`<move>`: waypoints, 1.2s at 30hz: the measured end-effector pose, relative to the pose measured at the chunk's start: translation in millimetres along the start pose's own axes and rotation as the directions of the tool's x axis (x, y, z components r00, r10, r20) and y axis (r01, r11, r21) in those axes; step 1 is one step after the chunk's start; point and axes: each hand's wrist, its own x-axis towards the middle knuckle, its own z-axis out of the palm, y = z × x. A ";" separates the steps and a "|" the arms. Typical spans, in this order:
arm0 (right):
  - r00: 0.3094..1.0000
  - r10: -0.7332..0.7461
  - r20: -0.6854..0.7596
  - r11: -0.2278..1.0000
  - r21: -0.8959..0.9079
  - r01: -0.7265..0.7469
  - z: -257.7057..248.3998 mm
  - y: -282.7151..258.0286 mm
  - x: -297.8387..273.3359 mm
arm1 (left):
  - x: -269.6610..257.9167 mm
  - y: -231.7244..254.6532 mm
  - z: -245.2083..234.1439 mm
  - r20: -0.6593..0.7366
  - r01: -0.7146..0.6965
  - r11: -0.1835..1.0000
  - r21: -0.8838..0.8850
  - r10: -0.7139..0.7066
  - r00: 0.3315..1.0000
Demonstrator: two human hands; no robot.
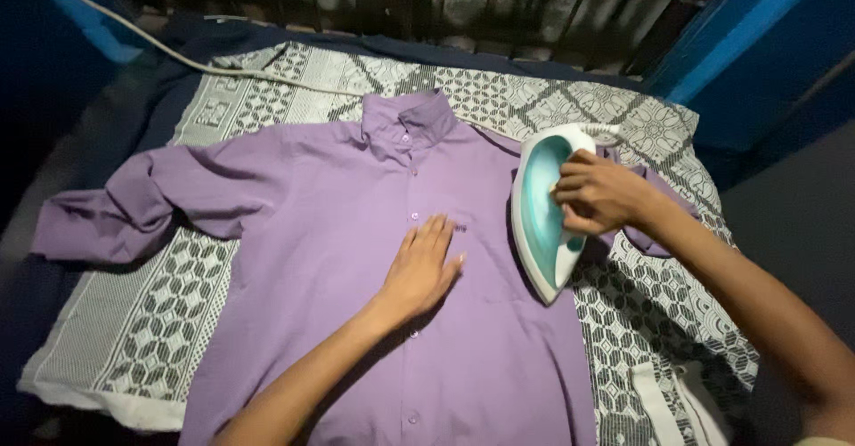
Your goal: The person irons a purple long-sleeved shirt laid flat on a patterned surface. They use a handheld electric iron to smooth the front placket, the main body, and the sleeves, frequently adjusting the fabric with their hands to ensure even coverage.
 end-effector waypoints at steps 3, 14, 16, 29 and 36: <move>0.998 -0.059 0.031 0.996 0.062 0.057 -1.3 -29.7 14.3 | -39.6 0.4 -20.1 0.123 0.002 0.989 0.145 -0.020 0.992; 0.984 -0.138 0.112 0.990 0.044 0.134 25.8 -46.4 66.1 | -51.0 -4.2 -36.8 0.096 0.018 0.992 0.122 -0.030 0.995; 0.994 -0.084 0.064 0.996 0.009 0.083 26.2 -25.2 67.5 | -51.9 -4.4 -36.2 0.111 0.022 0.992 0.123 -0.036 0.993; 0.994 -0.030 0.107 0.995 0.094 0.020 18.8 -68.3 56.5 | -50.2 -12.2 -40.2 0.129 0.020 0.996 0.089 -0.032 0.991; 0.974 0.118 0.195 0.992 -0.058 -0.109 8.7 -34.8 48.9 | -50.7 -10.8 -39.3 0.132 0.014 0.991 0.129 -0.031 0.991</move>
